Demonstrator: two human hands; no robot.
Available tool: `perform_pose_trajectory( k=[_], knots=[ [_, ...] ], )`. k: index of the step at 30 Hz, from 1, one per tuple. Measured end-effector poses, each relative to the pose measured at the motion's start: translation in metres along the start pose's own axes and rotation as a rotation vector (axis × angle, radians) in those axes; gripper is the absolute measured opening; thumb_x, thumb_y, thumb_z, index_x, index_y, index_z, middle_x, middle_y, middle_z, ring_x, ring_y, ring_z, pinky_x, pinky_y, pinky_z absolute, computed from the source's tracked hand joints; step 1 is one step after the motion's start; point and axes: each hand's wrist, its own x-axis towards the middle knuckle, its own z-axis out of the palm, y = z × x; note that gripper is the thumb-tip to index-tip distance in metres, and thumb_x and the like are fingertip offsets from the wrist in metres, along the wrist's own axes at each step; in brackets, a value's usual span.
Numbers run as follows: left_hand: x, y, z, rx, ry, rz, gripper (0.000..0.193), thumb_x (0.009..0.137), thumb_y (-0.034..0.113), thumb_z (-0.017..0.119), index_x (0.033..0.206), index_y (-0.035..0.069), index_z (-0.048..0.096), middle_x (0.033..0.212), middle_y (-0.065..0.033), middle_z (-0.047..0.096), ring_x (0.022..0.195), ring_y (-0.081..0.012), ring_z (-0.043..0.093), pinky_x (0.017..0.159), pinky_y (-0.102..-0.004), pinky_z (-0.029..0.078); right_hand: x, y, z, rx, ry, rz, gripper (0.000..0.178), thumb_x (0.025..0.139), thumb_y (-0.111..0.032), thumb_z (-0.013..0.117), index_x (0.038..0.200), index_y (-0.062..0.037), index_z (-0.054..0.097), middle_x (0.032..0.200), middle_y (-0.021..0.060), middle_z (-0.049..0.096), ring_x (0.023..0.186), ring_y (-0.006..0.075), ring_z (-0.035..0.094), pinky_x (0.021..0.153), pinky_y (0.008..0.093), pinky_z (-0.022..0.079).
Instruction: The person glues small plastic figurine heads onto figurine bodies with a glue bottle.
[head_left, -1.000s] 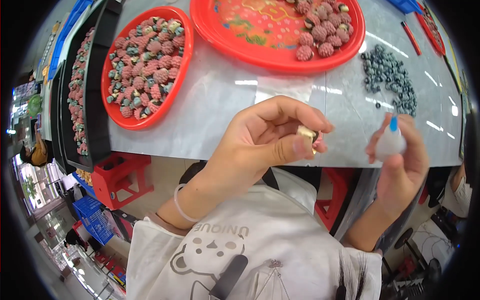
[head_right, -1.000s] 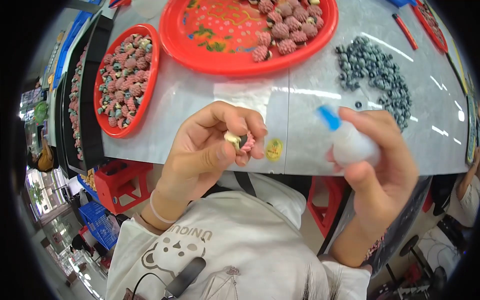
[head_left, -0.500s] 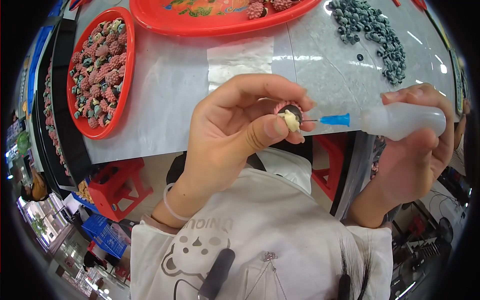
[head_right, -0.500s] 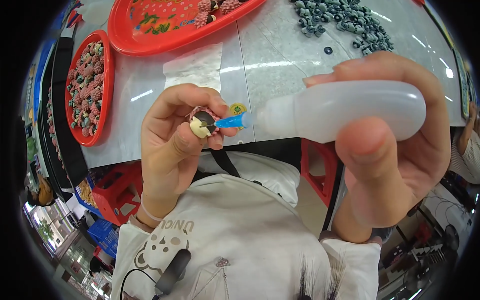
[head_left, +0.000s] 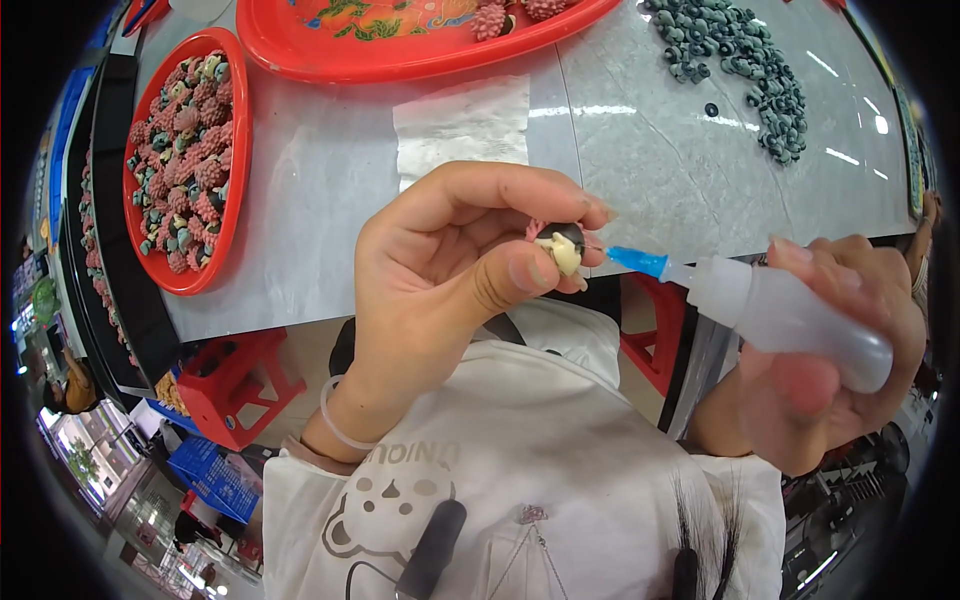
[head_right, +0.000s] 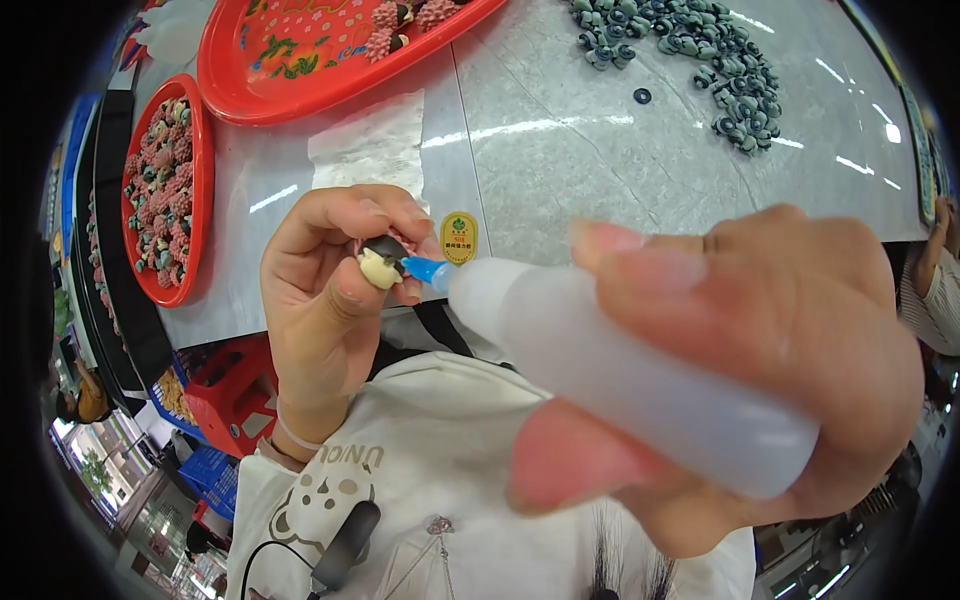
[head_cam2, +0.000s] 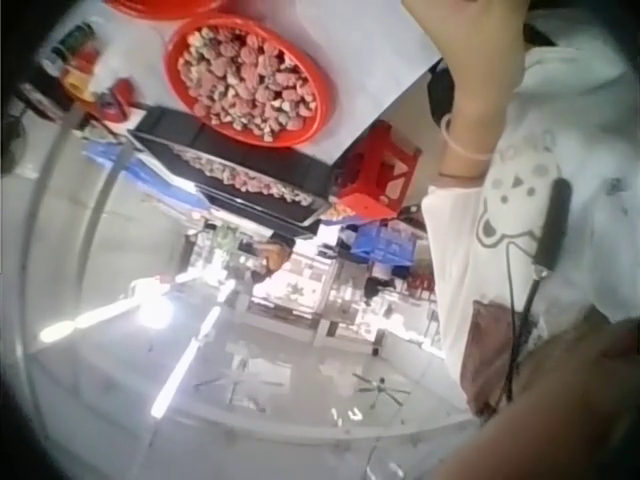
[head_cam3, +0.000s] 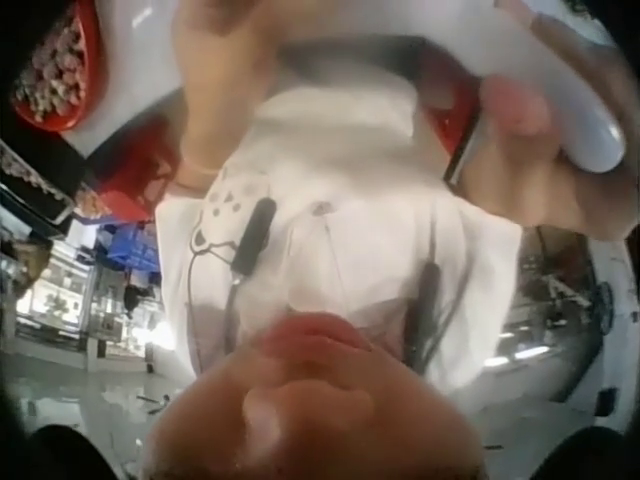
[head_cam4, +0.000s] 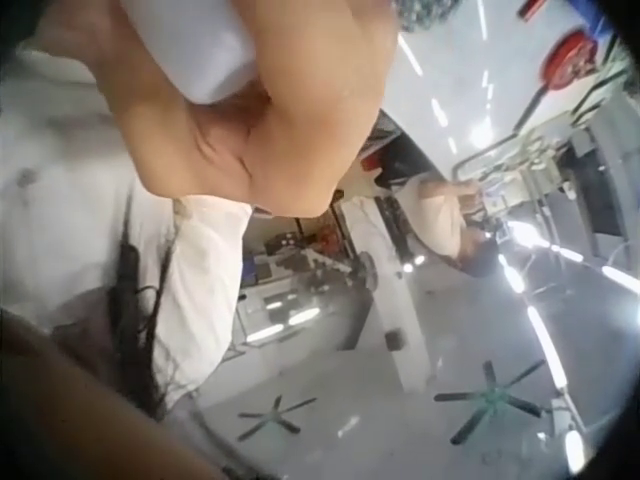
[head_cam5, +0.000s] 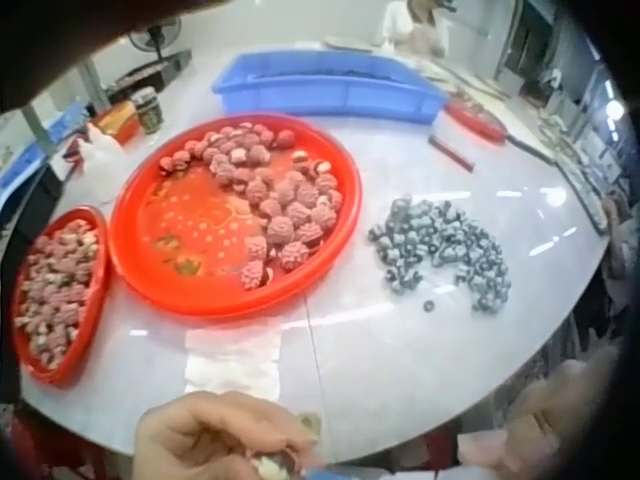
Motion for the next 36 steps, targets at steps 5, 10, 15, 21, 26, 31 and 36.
perform_pose_trajectory(
  k=[5,10,15,21,26,31,36],
  knots=[
    [0.002,0.005,-0.001,0.001,0.006,0.013,0.033,0.075,0.025,0.062,0.093,0.001,0.048,0.090,-0.0130,0.051,0.075,-0.0165,0.054,0.058,-0.0189,0.045,0.009,0.002,-0.009,0.202,-0.060,0.239,0.045,0.074,-0.027,0.060,0.099,0.0071,0.044,0.085,0.0206,0.051,0.067,0.0193,0.051,0.052,0.0264,0.041],
    [0.002,0.004,-0.002,0.001,-0.017,0.001,0.031,0.077,0.024,0.060,0.093,0.001,0.047,0.091,-0.0127,0.050,0.075,-0.0168,0.054,0.059,-0.0189,0.045,0.014,0.040,0.017,0.390,-0.074,0.294,0.034,0.075,-0.010,0.059,0.101,0.0008,0.039,0.097,0.0198,0.053,0.081,0.0220,0.053,0.074,0.0292,0.041],
    [0.003,0.000,-0.001,-0.104,-0.036,0.051,0.027,0.077,0.015,0.060,0.093,-0.003,0.049,0.093,-0.0176,0.053,0.079,-0.0198,0.057,0.065,-0.0258,0.048,0.017,0.059,0.051,0.062,-0.186,0.123,0.041,0.064,0.006,0.063,0.098,-0.0016,0.042,0.090,0.0092,0.055,0.082,0.0145,0.051,0.074,0.0256,0.040],
    [0.001,0.006,-0.008,-0.058,0.002,0.068,0.027,0.076,0.017,0.061,0.092,-0.002,0.048,0.091,-0.0162,0.053,0.078,-0.0193,0.056,0.064,-0.0254,0.048,0.045,0.070,0.009,-0.234,-0.225,0.009,0.018,0.067,0.004,0.057,0.085,0.0012,0.056,0.087,0.0062,0.056,0.076,0.0140,0.053,0.068,0.0235,0.042],
    [0.006,0.006,-0.003,-0.078,-0.058,0.032,0.026,0.077,0.014,0.060,0.093,-0.003,0.048,0.091,-0.0171,0.053,0.077,-0.0196,0.056,0.062,-0.0242,0.049,0.061,0.089,0.009,-0.458,-0.225,-0.024,0.015,0.067,0.004,0.056,0.081,0.0009,0.056,0.083,0.0055,0.058,0.071,0.0135,0.053,0.066,0.0228,0.041],
    [0.004,0.006,-0.004,-0.099,-0.045,0.042,0.024,0.077,0.011,0.059,0.092,-0.004,0.048,0.091,-0.0176,0.053,0.077,-0.0200,0.056,0.063,-0.0242,0.050,0.058,0.082,0.006,-0.517,-0.202,-0.140,0.016,0.069,0.004,0.056,0.085,0.0012,0.054,0.081,0.0056,0.055,0.072,0.0130,0.054,0.064,0.0239,0.042],
    [0.004,0.006,-0.003,-0.156,-0.037,0.027,0.023,0.077,0.010,0.059,0.091,-0.004,0.049,0.091,-0.0176,0.053,0.077,-0.0199,0.056,0.063,-0.0241,0.049,0.034,0.054,-0.005,0.350,-0.187,0.345,0.018,0.075,0.001,0.052,0.093,-0.0007,0.050,0.096,0.0125,0.048,0.072,0.0168,0.051,0.060,0.0239,0.042]
  ],
)
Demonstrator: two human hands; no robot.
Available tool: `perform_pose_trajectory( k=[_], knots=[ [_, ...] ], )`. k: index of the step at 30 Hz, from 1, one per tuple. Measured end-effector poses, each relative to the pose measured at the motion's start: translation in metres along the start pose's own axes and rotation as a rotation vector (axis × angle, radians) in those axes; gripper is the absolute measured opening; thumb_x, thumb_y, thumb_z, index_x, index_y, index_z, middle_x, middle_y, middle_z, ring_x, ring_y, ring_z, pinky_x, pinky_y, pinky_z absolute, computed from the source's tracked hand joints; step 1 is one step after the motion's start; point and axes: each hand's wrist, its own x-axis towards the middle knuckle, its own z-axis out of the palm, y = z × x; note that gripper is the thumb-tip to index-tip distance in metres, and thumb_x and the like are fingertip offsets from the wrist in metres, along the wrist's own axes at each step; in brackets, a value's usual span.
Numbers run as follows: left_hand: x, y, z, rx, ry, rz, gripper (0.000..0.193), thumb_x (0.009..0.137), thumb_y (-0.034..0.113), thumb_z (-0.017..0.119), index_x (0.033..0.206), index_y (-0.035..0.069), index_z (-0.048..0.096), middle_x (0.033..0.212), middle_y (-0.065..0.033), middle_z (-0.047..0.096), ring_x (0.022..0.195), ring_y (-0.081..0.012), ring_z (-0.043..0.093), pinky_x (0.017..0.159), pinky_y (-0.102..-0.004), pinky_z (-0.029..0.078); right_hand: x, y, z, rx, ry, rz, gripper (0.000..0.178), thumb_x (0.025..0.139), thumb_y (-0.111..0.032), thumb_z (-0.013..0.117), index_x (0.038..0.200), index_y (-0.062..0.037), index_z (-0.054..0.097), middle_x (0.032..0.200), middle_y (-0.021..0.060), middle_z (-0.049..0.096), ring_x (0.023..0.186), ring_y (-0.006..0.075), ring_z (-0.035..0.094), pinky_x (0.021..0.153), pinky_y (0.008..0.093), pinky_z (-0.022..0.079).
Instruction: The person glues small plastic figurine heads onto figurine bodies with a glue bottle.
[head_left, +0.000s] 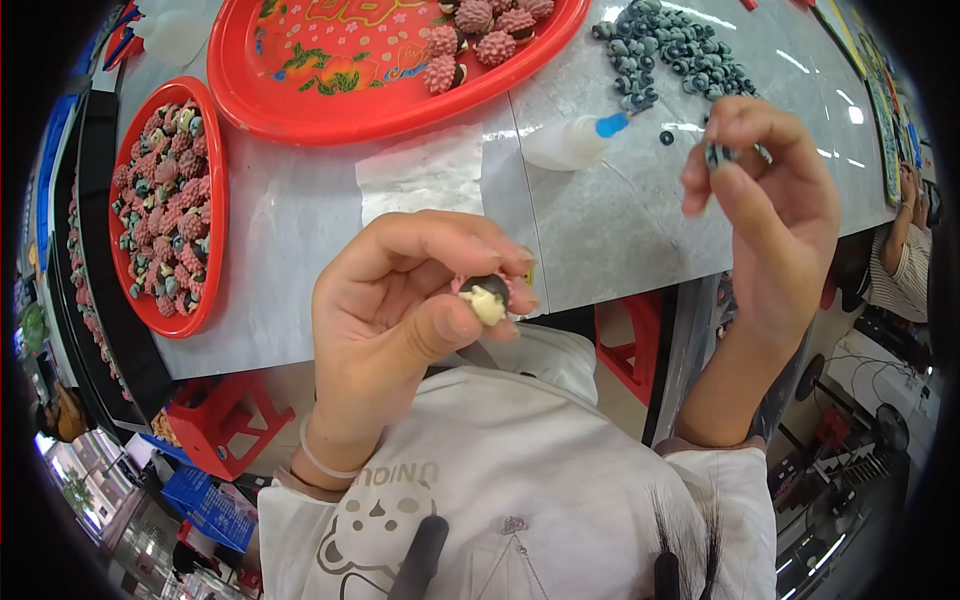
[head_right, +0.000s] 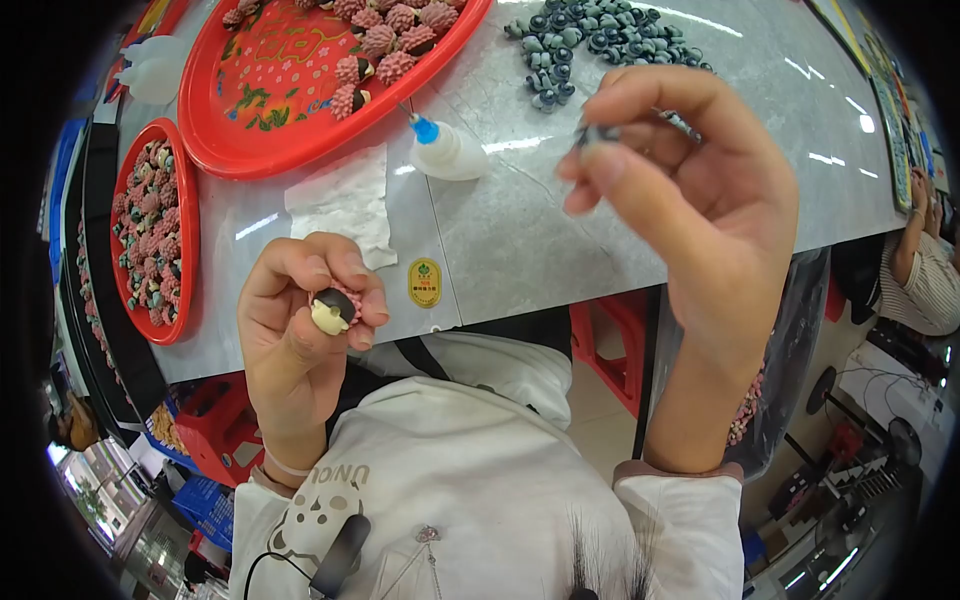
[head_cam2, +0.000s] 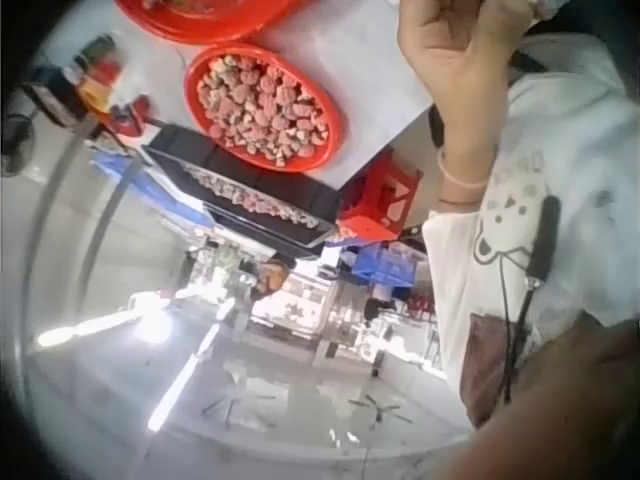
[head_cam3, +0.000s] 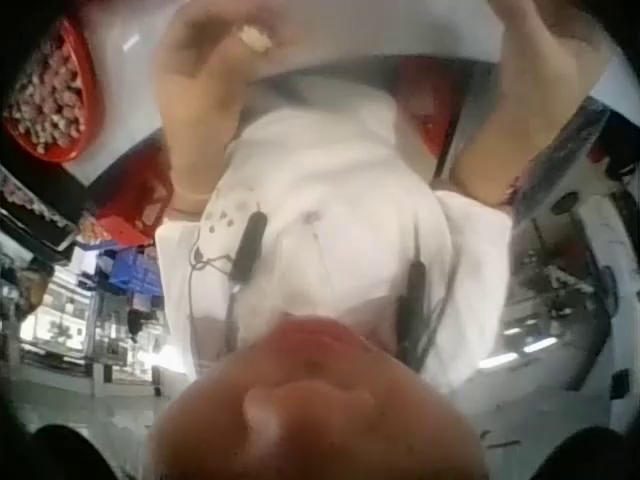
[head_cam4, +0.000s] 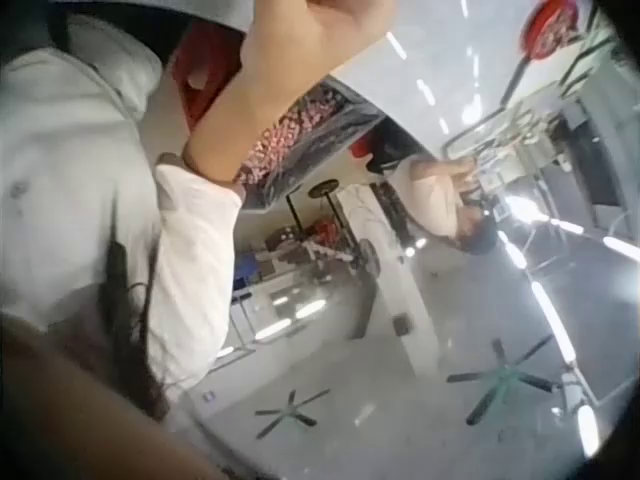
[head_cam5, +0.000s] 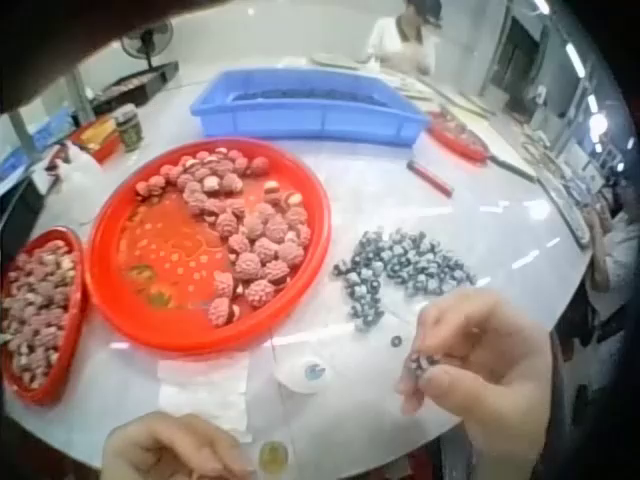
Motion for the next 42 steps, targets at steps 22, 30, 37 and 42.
perform_pose_trajectory(
  k=[22,30,37,42],
  knots=[
    [-0.007,-0.009,0.017,0.160,0.053,-0.050,0.042,0.071,0.030,0.066,0.094,0.002,0.045,0.088,-0.0120,0.054,0.071,-0.0147,0.055,0.054,-0.0207,0.045,-0.031,-0.012,0.038,0.008,-0.308,-0.252,0.028,0.065,-0.003,0.068,0.083,0.0039,0.048,0.081,0.0210,0.053,0.072,0.0204,0.055,0.061,0.0249,0.046],
    [-0.005,-0.004,0.013,0.147,0.087,-0.080,0.041,0.068,0.031,0.068,0.089,0.001,0.049,0.081,-0.0086,0.054,0.068,-0.0103,0.052,0.063,-0.0206,0.043,-0.029,-0.017,0.053,-0.379,-0.185,-0.534,0.024,0.059,0.003,0.068,0.079,0.0015,0.053,0.074,0.0187,0.056,0.061,0.0200,0.057,0.048,0.0246,0.046],
    [-0.006,0.003,0.008,0.327,0.068,0.051,0.035,0.067,0.022,0.069,0.088,-0.001,0.052,0.082,-0.0095,0.054,0.069,-0.0111,0.052,0.063,-0.0228,0.043,-0.026,-0.011,0.062,-0.374,-0.130,-0.587,0.025,0.058,0.004,0.068,0.079,0.0014,0.054,0.071,0.0174,0.057,0.058,0.0199,0.056,0.048,0.0244,0.046],
    [-0.001,0.023,-0.002,0.229,-0.058,0.065,0.026,0.070,0.007,0.066,0.089,-0.003,0.052,0.088,-0.0122,0.055,0.078,-0.0146,0.052,0.066,-0.0264,0.043,-0.025,-0.023,0.062,-0.498,-0.246,-0.551,0.032,0.067,-0.026,0.065,0.084,-0.0002,0.059,0.083,0.0128,0.052,0.070,0.0190,0.049,0.057,0.0249,0.040]
  ],
)
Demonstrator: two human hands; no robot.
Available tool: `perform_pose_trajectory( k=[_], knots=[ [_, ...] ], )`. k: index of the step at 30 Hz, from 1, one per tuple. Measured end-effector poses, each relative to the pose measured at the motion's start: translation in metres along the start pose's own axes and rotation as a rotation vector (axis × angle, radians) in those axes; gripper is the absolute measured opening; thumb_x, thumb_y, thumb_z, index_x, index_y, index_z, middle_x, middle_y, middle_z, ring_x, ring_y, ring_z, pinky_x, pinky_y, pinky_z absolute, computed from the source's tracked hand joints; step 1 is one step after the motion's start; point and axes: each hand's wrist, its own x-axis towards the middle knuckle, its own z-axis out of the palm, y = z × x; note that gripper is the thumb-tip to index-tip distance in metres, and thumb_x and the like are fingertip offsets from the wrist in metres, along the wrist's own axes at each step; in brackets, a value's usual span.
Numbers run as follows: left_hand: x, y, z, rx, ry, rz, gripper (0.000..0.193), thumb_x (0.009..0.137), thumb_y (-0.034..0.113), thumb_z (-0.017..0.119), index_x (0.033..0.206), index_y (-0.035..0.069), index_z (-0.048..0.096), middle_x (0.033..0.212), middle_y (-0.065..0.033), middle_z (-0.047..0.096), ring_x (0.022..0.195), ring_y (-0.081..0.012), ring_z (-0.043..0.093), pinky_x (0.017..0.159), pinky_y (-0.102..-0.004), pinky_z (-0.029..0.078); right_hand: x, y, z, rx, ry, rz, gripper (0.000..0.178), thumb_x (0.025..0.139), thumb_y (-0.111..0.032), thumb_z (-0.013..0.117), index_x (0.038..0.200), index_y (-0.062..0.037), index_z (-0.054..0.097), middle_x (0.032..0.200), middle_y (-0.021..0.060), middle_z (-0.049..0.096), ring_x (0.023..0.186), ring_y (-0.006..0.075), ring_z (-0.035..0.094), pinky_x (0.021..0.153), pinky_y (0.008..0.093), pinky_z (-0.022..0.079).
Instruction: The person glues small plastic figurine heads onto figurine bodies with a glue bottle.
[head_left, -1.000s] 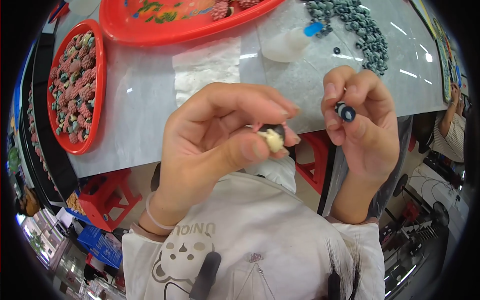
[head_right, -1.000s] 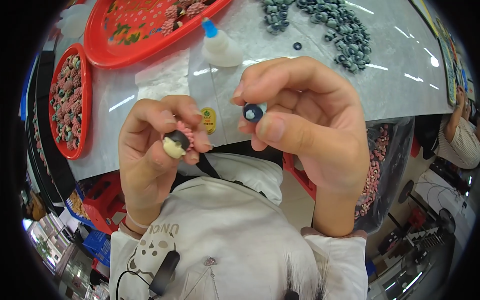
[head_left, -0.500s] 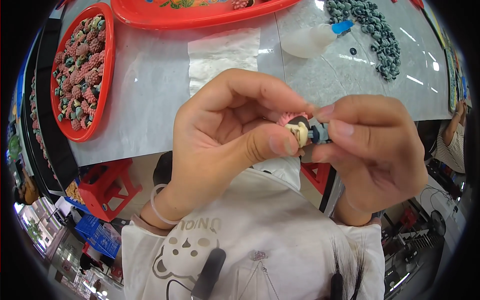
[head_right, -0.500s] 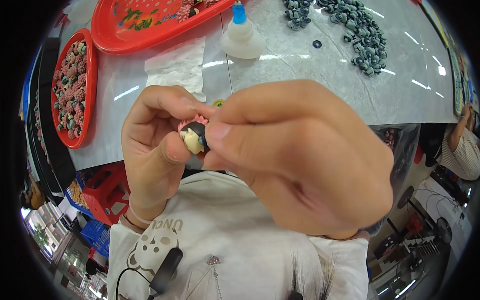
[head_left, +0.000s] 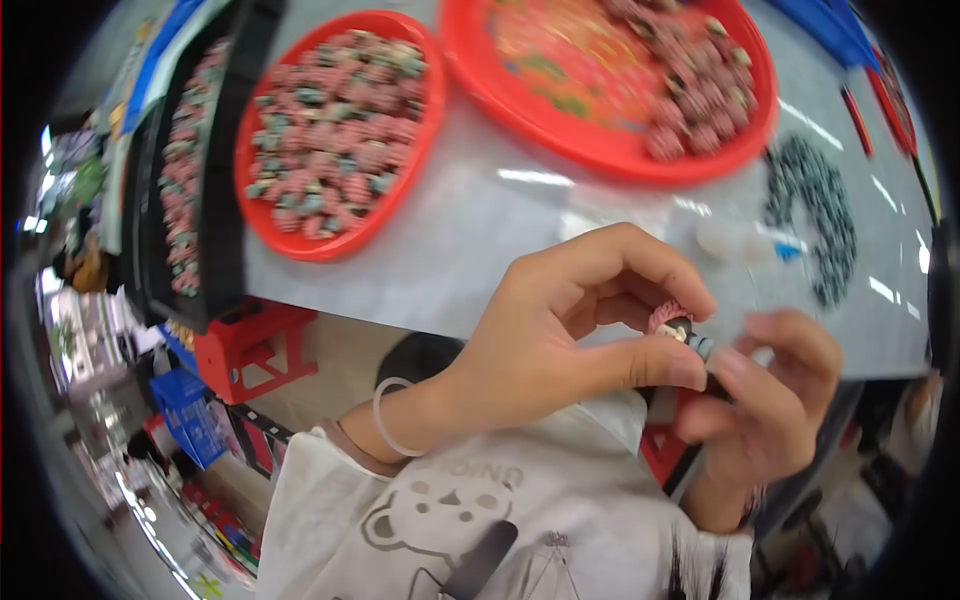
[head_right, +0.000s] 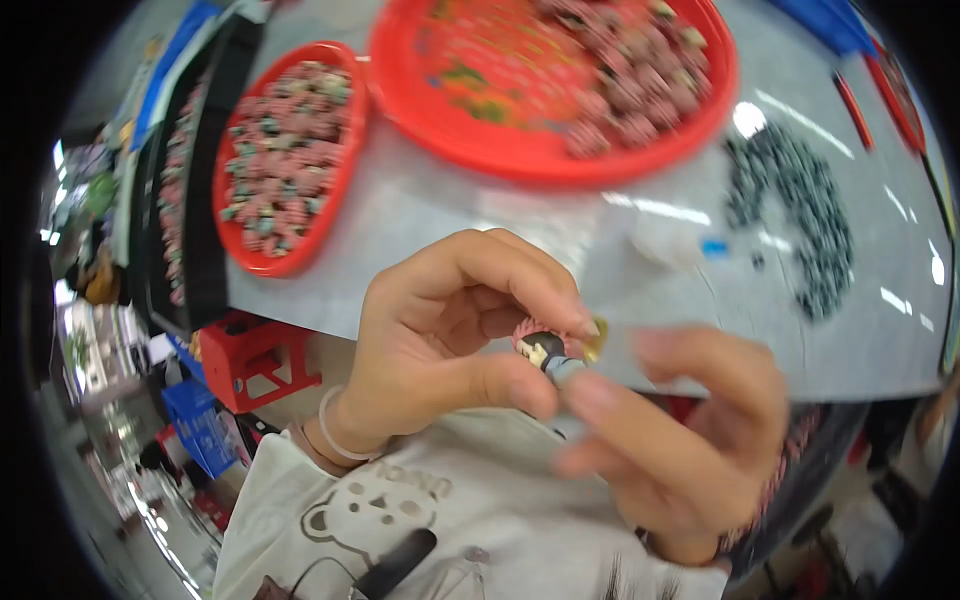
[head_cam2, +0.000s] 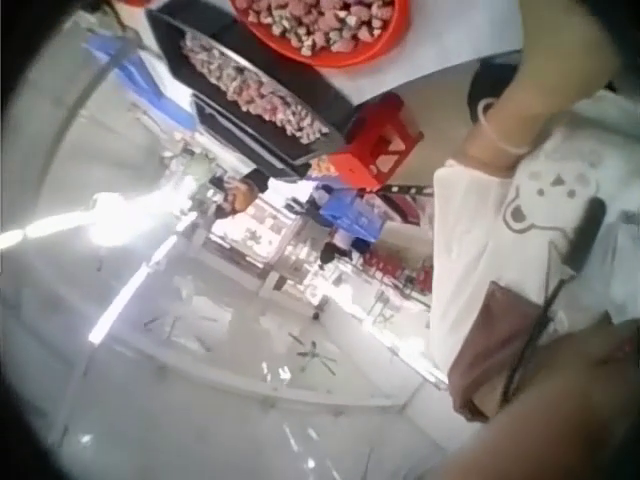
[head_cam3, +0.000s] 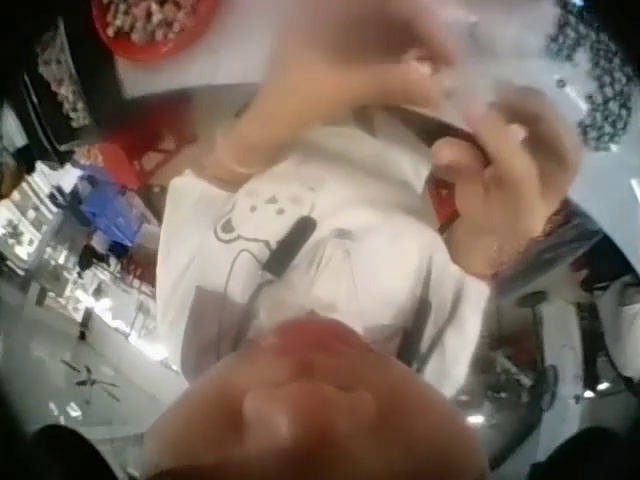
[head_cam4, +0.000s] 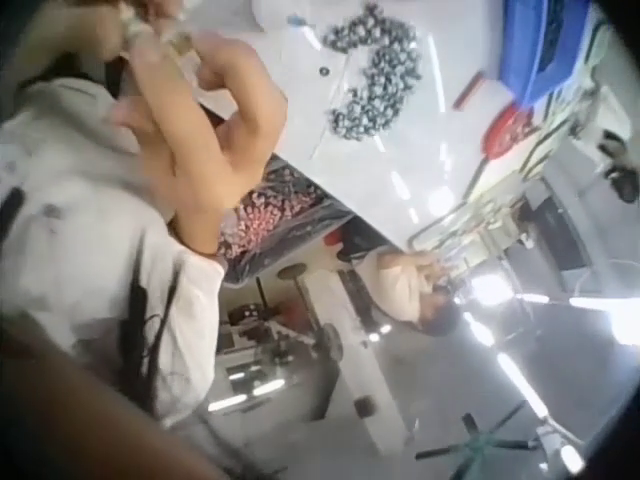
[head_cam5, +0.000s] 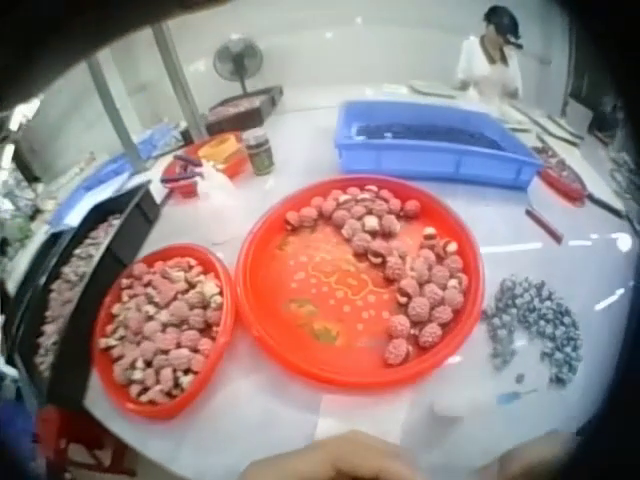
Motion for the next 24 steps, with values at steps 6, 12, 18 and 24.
perform_pose_trajectory(
  k=[6,12,18,24],
  knots=[
    [0.005,0.074,-0.079,1.312,0.392,0.308,0.024,0.074,-0.001,0.051,0.097,-0.002,0.053,0.092,-0.0126,0.055,0.085,-0.0191,0.054,0.074,-0.0284,0.042,-0.026,0.013,-0.016,0.099,0.261,0.285,0.039,0.076,-0.037,0.056,0.090,-0.0003,0.054,0.082,0.0114,0.047,0.065,0.0150,0.042,0.055,0.0229,0.034],
    [0.017,0.131,-0.072,1.802,0.442,0.128,0.018,0.077,0.006,0.049,0.093,0.003,0.057,0.091,-0.0090,0.057,0.084,-0.0171,0.055,0.075,-0.0275,0.042,-0.018,0.020,-0.013,0.211,0.330,0.330,0.027,0.078,-0.024,0.056,0.086,0.0019,0.055,0.079,0.0115,0.048,0.058,0.0131,0.043,0.050,0.0209,0.034],
    [0.118,0.098,-0.067,1.671,-0.041,0.248,0.016,0.078,0.011,0.049,0.091,0.003,0.055,0.088,-0.0101,0.058,0.077,-0.0195,0.056,0.071,-0.0263,0.043,-0.016,0.024,-0.014,0.267,0.318,0.398,0.014,0.080,-0.009,0.051,0.087,0.0027,0.053,0.078,0.0079,0.046,0.060,0.0097,0.040,0.052,0.0188,0.032],
    [0.158,0.056,-0.125,1.752,0.004,0.380,0.018,0.074,0.014,0.057,0.087,0.003,0.050,0.071,-0.0107,0.053,0.069,-0.0203,0.053,0.066,-0.0301,0.043,-0.022,0.024,-0.026,0.283,0.326,0.436,0.010,0.079,-0.004,0.050,0.085,0.0029,0.054,0.072,0.0056,0.047,0.060,0.0094,0.041,0.052,0.0189,0.031]
  ],
)
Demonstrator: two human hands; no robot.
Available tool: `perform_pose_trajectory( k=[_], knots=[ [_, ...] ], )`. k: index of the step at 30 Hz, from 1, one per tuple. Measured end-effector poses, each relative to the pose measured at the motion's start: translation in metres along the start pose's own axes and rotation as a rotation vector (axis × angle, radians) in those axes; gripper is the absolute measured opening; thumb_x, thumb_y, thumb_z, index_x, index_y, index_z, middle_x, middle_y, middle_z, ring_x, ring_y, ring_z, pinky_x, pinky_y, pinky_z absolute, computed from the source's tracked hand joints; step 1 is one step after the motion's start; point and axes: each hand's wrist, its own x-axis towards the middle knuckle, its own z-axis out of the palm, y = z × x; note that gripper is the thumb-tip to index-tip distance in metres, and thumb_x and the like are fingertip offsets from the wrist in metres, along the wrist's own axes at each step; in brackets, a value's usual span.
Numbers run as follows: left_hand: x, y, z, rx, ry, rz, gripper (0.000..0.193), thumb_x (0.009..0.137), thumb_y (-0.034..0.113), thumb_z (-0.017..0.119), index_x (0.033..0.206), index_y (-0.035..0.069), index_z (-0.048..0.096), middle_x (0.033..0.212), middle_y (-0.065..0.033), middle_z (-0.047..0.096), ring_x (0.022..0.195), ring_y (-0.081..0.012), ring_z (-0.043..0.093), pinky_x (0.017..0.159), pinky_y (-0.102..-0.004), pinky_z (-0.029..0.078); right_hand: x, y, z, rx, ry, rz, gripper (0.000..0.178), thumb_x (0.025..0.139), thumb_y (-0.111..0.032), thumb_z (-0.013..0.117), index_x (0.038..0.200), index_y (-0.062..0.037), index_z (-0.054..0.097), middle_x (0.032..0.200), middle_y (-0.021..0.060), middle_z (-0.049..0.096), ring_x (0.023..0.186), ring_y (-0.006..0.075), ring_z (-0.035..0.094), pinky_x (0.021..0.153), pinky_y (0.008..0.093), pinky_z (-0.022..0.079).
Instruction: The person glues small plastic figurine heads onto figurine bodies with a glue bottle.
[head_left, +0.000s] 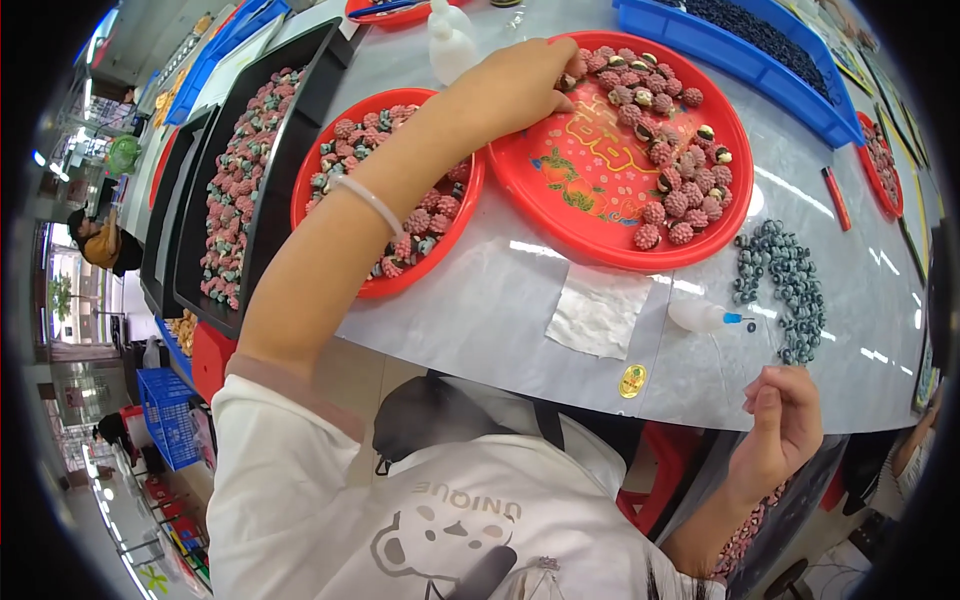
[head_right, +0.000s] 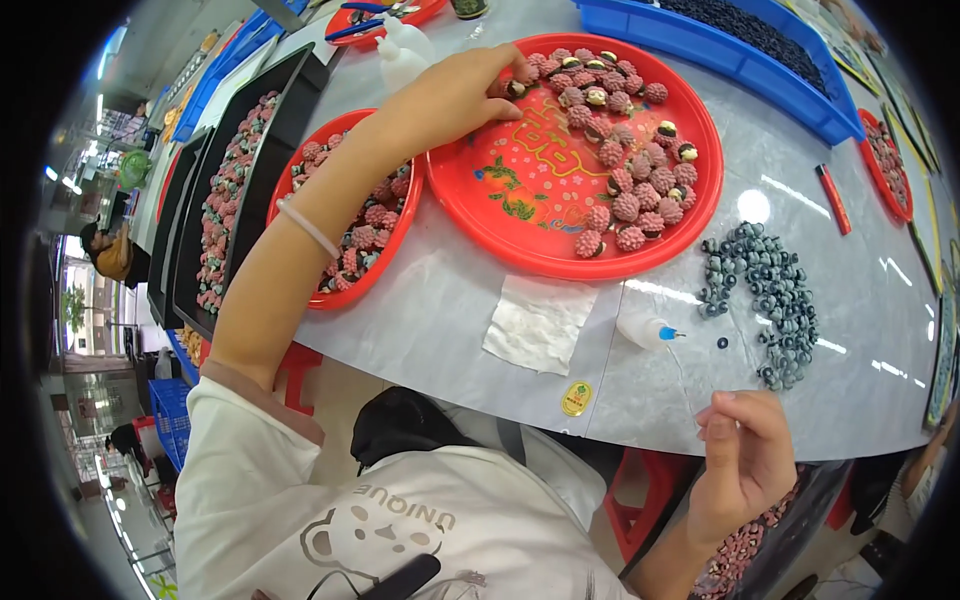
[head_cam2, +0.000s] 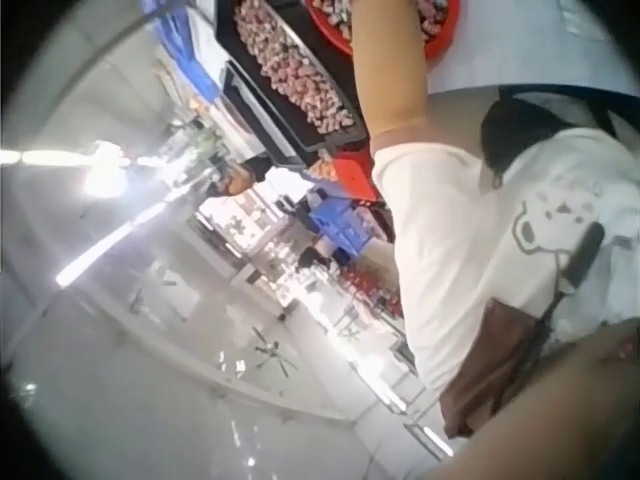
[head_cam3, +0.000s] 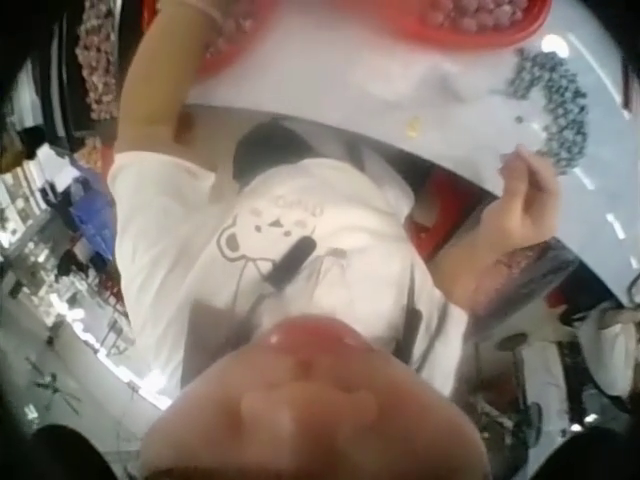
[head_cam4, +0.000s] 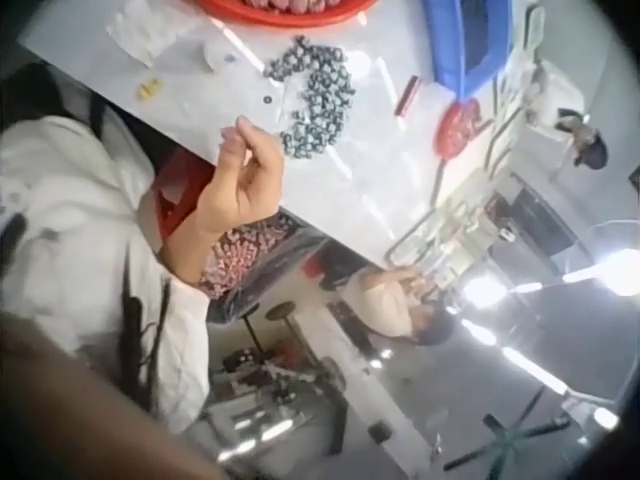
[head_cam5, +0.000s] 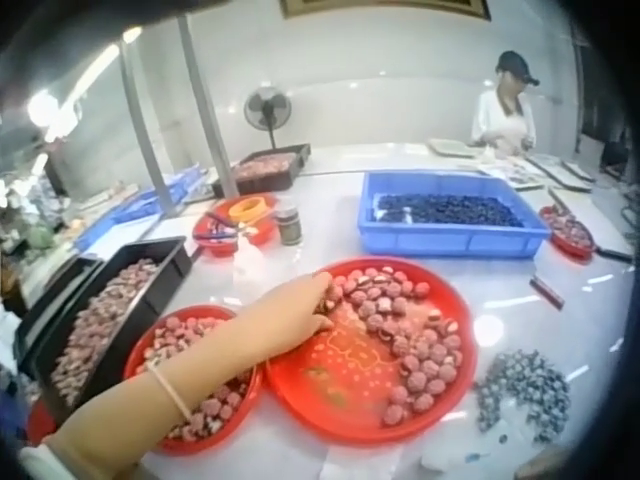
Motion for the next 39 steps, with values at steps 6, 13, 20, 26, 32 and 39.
perform_pose_trajectory(
  k=[6,13,20,26,32,39],
  knots=[
    [-0.018,0.037,-0.029,-0.156,-0.283,-0.170,0.020,0.073,0.016,0.059,0.085,0.003,0.049,0.076,-0.0113,0.056,0.075,-0.0267,0.054,0.065,-0.0346,0.042,0.004,0.011,-0.012,0.043,0.058,0.103,0.012,0.078,-0.003,0.051,0.088,0.0024,0.054,0.076,0.0062,0.050,0.068,0.0107,0.046,0.057,0.0190,0.033],
    [-0.038,0.049,-0.009,-0.181,0.115,0.080,0.019,0.071,0.013,0.058,0.084,0.001,0.051,0.079,-0.0106,0.054,0.075,-0.0249,0.054,0.068,-0.0327,0.043,0.027,0.012,0.030,-0.233,-0.148,-0.002,0.023,0.074,-0.003,0.054,0.097,0.0015,0.053,0.096,0.0077,0.055,0.090,0.0142,0.048,0.079,0.0256,0.036],
    [-0.040,0.064,-0.021,-0.487,-0.159,-0.128,0.023,0.070,0.005,0.060,0.091,0.002,0.051,0.085,-0.0078,0.053,0.072,-0.0141,0.053,0.069,-0.0251,0.043,0.011,0.018,0.027,-0.036,-0.152,0.122,0.031,0.079,-0.016,0.053,0.102,0.0045,0.049,0.092,0.0100,0.055,0.083,0.0151,0.051,0.075,0.0251,0.039],
    [-0.093,0.128,-0.024,-1.569,-0.032,-0.357,0.029,0.066,0.008,0.068,0.088,0.002,0.050,0.090,-0.0108,0.052,0.075,-0.0148,0.054,0.067,-0.0251,0.043,0.003,0.008,0.003,0.202,-0.063,0.253,0.048,0.078,-0.034,0.056,0.107,0.0044,0.046,0.086,0.0110,0.052,0.065,0.0146,0.050,0.049,0.0222,0.039],
    [-0.123,0.163,0.008,-1.727,0.039,-0.314,0.027,0.071,0.020,0.066,0.086,0.004,0.049,0.090,-0.0129,0.052,0.076,-0.0180,0.056,0.058,-0.0207,0.045,0.008,-0.006,-0.016,0.127,-0.129,0.124,0.048,0.072,-0.036,0.062,0.098,0.0020,0.048,0.093,0.0150,0.048,0.079,0.0168,0.049,0.063,0.0215,0.038],
    [-0.129,0.180,0.009,-1.831,-0.031,-0.546,0.038,0.071,0.030,0.065,0.092,0.003,0.048,0.089,-0.0139,0.052,0.072,-0.0156,0.055,0.057,-0.0196,0.046,0.003,-0.012,-0.017,0.005,-0.134,0.106,0.049,0.076,-0.041,0.055,0.096,0.0032,0.047,0.086,0.0150,0.050,0.084,0.0194,0.047,0.074,0.0281,0.037]
  ],
)
